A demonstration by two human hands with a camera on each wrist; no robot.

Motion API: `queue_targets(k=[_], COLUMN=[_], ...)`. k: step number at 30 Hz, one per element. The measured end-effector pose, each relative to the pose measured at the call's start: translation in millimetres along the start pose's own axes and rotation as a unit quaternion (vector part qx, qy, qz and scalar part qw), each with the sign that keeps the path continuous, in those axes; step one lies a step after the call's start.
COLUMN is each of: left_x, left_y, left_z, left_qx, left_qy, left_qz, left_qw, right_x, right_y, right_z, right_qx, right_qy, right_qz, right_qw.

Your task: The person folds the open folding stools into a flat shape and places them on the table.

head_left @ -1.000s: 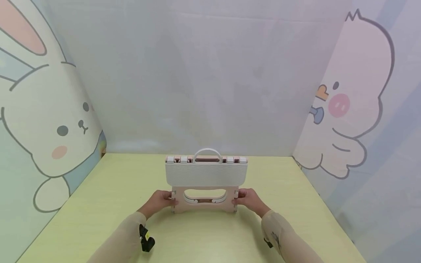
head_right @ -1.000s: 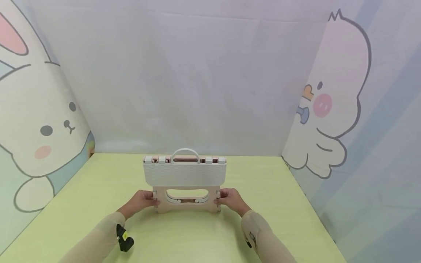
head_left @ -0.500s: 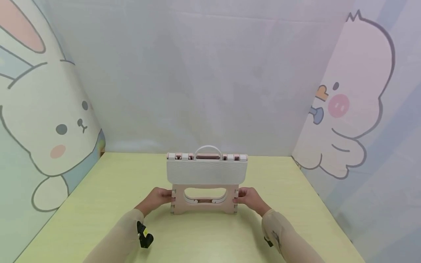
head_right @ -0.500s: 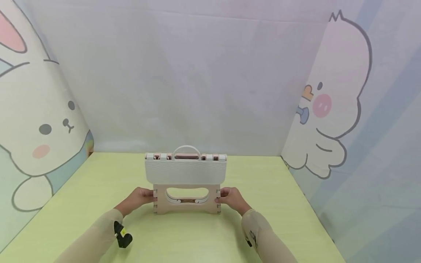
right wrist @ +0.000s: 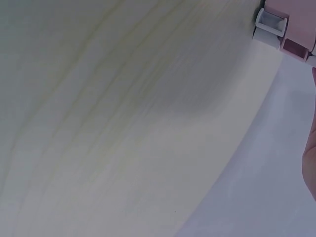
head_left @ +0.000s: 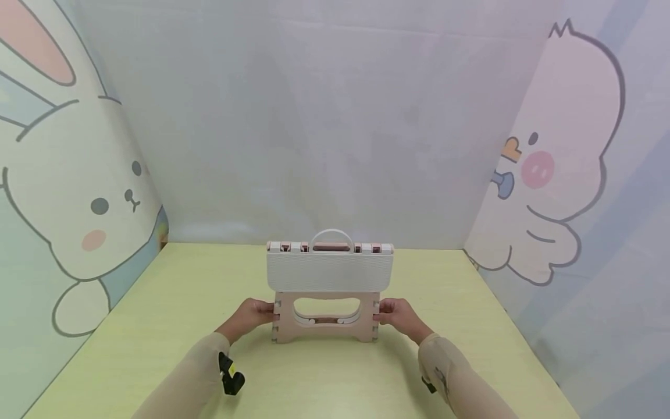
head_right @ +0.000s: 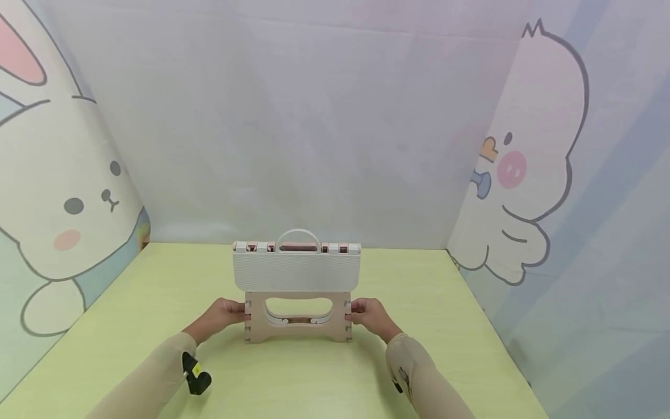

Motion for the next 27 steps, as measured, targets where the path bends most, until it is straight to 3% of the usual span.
queue_targets(k=[17,27], left_x=[-2.1,-1.6], left_y=[-2.9,-4.2], left_z=[-2.6,-2.9], left_qx=[-0.035,-0.042], left_qy=[0.033,0.031], left_qz=[0.001,0.001], left_qw=[0.9988,0.9986], right_x=[8.1,8.0], right_y=[-3.1,-3.3], right_z=[-6.3,-6.1], right_qx=[-0.004,0.001], right_qy=[0.0,0.004], right_qz=[-0.011,-0.012], right_qw=[0.9999,0.9999])
Point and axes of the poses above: each hand's wrist, its own z-axis towards the middle knuckle, its own y-axis out of the back of the hand, x = y × z, the point moved 2 cm from there along z, towards the middle knuckle, and after that the axes turned 5 degrees about -y, right-handed, at the moved point
